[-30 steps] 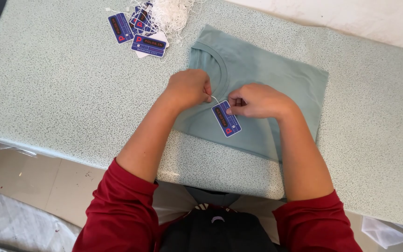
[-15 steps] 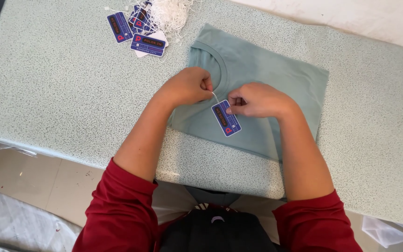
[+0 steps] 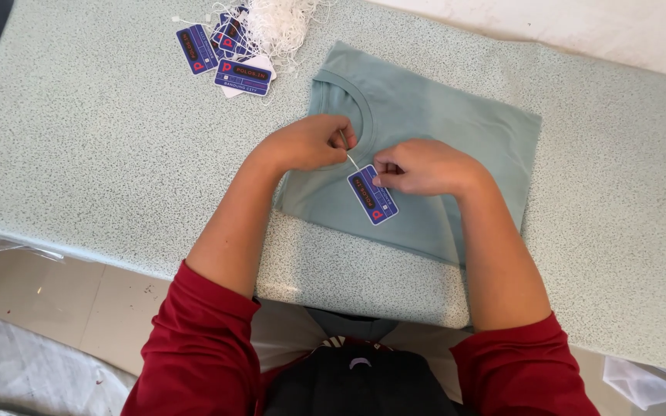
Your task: Folding a light blue t-shirt, attaching a brand tag, and placing it into a clear plastic bag for retail.
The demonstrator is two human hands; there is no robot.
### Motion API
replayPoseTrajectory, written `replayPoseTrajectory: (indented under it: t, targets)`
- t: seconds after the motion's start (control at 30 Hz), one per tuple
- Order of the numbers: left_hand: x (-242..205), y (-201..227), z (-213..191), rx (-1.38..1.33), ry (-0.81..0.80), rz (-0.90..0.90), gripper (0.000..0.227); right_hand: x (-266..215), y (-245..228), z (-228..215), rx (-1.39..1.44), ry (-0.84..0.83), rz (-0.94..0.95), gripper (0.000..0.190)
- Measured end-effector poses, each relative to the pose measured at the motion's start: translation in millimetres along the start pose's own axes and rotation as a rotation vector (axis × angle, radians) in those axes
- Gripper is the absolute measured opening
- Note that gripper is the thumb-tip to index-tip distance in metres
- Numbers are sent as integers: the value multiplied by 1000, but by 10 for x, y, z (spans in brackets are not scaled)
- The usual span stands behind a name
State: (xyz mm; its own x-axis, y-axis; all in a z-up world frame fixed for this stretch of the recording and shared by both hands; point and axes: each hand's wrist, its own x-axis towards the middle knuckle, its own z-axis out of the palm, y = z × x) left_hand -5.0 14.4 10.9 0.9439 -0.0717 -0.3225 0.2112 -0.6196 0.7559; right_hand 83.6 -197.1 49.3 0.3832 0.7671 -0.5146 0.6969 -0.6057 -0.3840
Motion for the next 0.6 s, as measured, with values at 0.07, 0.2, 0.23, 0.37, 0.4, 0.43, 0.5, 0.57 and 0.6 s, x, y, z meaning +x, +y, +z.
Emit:
replayPoseTrajectory:
  t: [0.07, 0.2, 0.23, 0.37, 0.4, 0.43, 0.5, 0.57, 0.6]
  targets:
    - [-28, 38, -9, -2, 4, -3, 30, -1, -9, -1, 0, 1, 1, 27]
    - [-43, 75, -27, 5, 6, -6, 30, 12, 11, 16, -2, 3, 0, 28]
    - [-7, 42, -12, 5, 6, -6, 30, 14, 10, 13, -2, 4, 0, 28]
    - [45, -1, 24, 18, 3, -29, 34, 13, 1, 11, -16, -3, 3, 30]
    - [36, 12, 26, 25, 10, -31, 35, 11, -1, 12, -14, -1, 3, 30]
    - [38, 9, 31, 25, 9, -32, 35, 9, -5, 8, -14, -2, 3, 30]
    - [41, 4, 39, 20, 22, -40, 41, 6, -15, -1, -34, -5, 8, 30]
    - [-36, 111, 3, 4, 28, -42, 43, 3, -26, -8, -38, -9, 4, 30]
    - [-75, 164, -14, -13, 35, -42, 45, 2, -33, -12, -44, -14, 0, 30]
